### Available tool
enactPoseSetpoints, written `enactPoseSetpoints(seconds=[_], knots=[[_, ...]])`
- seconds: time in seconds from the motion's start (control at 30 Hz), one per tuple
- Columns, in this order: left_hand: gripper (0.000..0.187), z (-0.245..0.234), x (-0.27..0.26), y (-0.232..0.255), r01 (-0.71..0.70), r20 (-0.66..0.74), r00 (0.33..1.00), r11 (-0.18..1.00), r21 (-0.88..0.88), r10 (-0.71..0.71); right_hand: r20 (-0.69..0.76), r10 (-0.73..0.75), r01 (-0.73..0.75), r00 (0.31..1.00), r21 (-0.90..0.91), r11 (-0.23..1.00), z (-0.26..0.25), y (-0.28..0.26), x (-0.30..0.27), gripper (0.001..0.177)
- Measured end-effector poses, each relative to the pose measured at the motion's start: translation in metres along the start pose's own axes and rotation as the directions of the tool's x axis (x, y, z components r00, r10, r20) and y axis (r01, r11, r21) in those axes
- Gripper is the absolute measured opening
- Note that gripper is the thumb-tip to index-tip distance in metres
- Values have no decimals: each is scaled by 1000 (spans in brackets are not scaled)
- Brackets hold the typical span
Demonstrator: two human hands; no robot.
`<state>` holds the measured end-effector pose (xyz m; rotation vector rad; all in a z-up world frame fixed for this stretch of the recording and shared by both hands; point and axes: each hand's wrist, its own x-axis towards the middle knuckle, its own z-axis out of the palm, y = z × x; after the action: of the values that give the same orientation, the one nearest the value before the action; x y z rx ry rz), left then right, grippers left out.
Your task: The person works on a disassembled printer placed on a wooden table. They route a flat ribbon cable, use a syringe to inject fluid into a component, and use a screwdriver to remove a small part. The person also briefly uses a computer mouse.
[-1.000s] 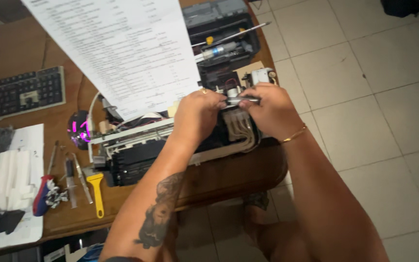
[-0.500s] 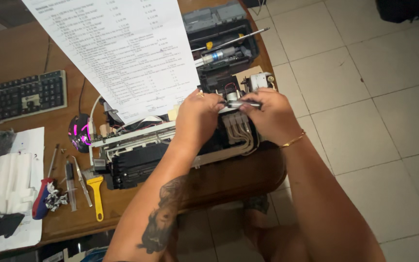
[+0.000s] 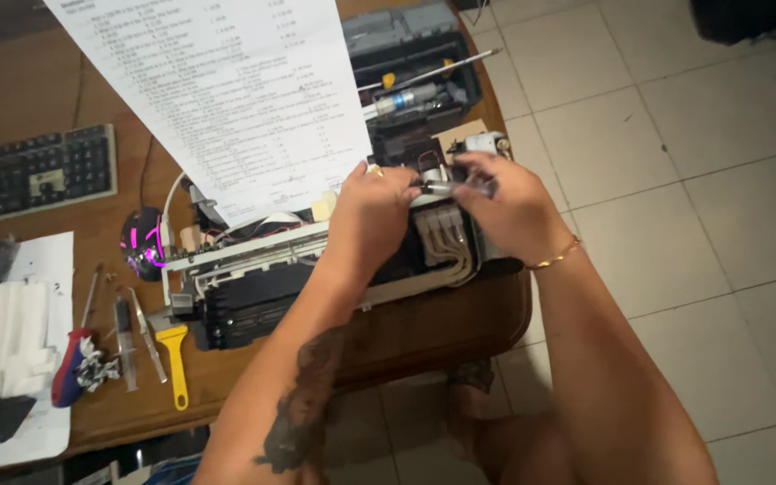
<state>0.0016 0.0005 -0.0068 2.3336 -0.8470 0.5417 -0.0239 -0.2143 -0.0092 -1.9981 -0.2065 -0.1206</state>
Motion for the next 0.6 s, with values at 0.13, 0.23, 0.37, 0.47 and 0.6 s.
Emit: enactPoseSetpoints(seconds=[0.13, 0.23, 0.37, 0.47, 0.6], knots=[[10, -6, 0, 4, 59, -41, 997, 996, -68, -62, 45, 205, -209, 978, 308, 928, -18, 21, -8, 22], [11, -6, 1, 4, 54, -62, 996, 992, -114, -61, 94, 261, -273, 961, 486, 830, -20, 38, -19, 11], [13, -6, 7, 7, 86, -42, 995, 993, -76, -90, 110, 280, -289, 954, 587, 756, -20, 49, -21, 10], [14, -8, 9, 11, 101, -18, 995, 993, -64, -102, 150, 298, -316, 943, 685, 657, -19, 51, -21, 8], [12, -11, 11, 14, 119, 14, 993, 991, -65, -118, 154, 329, -348, 932, 640, 685, -17, 53, -19, 8]])
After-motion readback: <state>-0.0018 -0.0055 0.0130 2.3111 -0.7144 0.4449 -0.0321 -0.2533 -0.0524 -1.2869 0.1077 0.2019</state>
